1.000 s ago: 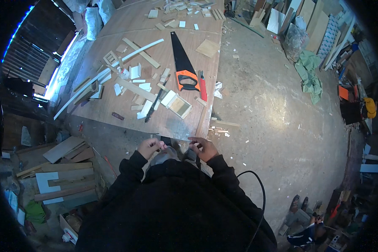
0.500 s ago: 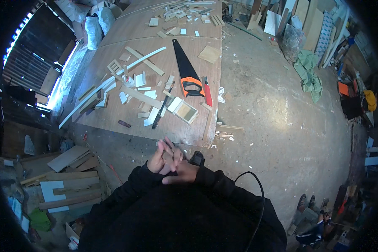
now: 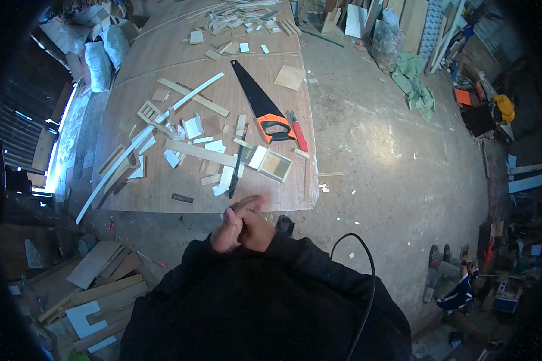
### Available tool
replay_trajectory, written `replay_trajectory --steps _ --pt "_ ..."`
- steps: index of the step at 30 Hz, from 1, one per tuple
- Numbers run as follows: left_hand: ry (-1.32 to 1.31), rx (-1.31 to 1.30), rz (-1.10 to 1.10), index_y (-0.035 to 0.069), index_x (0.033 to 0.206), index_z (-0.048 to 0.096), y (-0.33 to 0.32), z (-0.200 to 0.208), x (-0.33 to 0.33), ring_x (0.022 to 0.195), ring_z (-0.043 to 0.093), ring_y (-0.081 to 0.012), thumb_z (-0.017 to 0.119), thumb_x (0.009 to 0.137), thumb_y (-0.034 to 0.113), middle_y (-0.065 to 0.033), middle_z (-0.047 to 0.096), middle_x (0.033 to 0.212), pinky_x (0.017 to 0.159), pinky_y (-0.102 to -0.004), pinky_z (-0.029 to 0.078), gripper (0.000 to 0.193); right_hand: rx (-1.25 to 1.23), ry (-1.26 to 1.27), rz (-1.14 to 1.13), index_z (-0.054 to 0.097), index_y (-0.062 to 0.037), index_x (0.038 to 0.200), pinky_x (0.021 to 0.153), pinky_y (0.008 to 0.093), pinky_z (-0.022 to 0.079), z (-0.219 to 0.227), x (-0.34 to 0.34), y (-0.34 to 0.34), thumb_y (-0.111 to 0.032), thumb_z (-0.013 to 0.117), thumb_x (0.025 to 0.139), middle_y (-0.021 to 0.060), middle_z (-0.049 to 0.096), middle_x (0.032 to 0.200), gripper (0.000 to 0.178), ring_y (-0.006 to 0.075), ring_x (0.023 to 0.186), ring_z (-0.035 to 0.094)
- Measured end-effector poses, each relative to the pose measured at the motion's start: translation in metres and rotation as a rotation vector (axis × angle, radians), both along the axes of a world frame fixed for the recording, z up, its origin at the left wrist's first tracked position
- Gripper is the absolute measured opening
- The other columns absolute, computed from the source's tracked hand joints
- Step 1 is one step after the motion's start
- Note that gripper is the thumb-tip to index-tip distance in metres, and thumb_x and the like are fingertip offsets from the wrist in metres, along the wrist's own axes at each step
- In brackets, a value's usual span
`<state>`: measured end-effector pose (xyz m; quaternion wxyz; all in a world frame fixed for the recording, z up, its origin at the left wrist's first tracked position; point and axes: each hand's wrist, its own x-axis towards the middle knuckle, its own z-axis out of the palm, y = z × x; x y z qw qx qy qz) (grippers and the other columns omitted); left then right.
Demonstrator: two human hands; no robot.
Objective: The person assembles a small wooden box by applying glue to wooden pieces with an applicator stick, attaching the pieces together by hand, and aligning thin wooden strips onto the structure.
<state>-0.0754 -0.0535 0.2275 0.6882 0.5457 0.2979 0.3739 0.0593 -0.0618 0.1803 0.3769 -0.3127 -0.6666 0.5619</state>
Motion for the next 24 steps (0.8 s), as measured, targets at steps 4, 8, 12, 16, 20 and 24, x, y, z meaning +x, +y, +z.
replay_trajectory --steps 4,8,12,16,20,24 --pt "-0.166 -0.022 0.064 -0.004 0.144 0.026 0.008 -0.024 -0.052 0.138 0.027 -0.0328 0.014 0.091 0.07 -0.0168 0.025 0.15 0.113 -0.0421 0.019 0.091 -0.083 -0.06 -0.094 0.054 -0.0015 0.107 0.084 0.0344 0.046 0.016 -0.064 0.008 0.013 0.056 0.072 0.0111 0.058 0.103 0.038 0.0239 0.1 0.056" --pt "-0.202 -0.076 0.163 -0.001 0.141 0.032 0.022 -0.039 -0.093 0.135 0.032 -0.037 0.021 0.098 0.059 -0.0168 0.031 0.147 0.11 -0.0454 0.025 0.075 0.008 -0.209 -0.282 0.063 -0.002 0.096 0.072 0.0419 0.049 -0.004 -0.124 0.029 0.001 0.054 0.07 0.0208 0.066 0.088 0.028 0.0386 0.084 0.062" --pt "-0.049 -0.097 0.116 -0.003 0.132 0.043 0.034 -0.041 -0.13 0.131 0.04 -0.0354 0.031 0.102 0.045 -0.0178 0.038 0.142 0.104 -0.0425 0.034 0.057 0.036 -0.187 -0.199 0.058 -0.0015 0.105 0.078 0.0416 0.048 -0.013 -0.147 0.034 0.006 0.055 0.07 0.0207 0.061 0.101 0.036 0.0373 0.094 0.06" --pt "-0.026 -0.045 -0.057 -0.003 0.128 0.047 0.044 -0.053 -0.16 0.121 0.05 -0.0251 0.041 0.102 0.031 -0.0186 0.043 0.138 0.102 -0.0351 0.037 0.043 0.061 -0.086 0.004 0.054 -0.0009 0.115 0.085 0.0414 0.047 -0.029 -0.161 0.035 0.01 0.056 0.071 0.0206 0.057 0.114 0.045 0.0361 0.103 0.057" --pt "0.165 0.054 -0.116 0.001 0.126 0.051 0.053 -0.044 -0.194 0.114 0.055 -0.0188 0.049 0.1 0.028 -0.0132 0.051 0.132 0.096 -0.0301 0.041 0.038 0.018 -0.226 -0.076 0.05 -0.0005 0.124 0.088 0.041 0.049 -0.01 -0.156 0.045 0.012 0.056 0.072 0.0207 0.052 0.124 0.054 0.0353 0.111 0.055" --pt "0.09 -0.324 0.112 0.003 0.12 0.057 0.069 -0.07 -0.238 0.105 0.055 -0.0122 0.064 0.091 0.017 -0.005 0.055 0.117 0.087 -0.0248 0.045 0.033 -0.294 -0.197 -0.364 0.045 -0.0039 0.135 0.081 0.0297 0.056 0.002 -0.123 0.054 0.01 0.061 0.08 0.0159 0.052 0.127 0.058 0.0239 0.102 0.066"
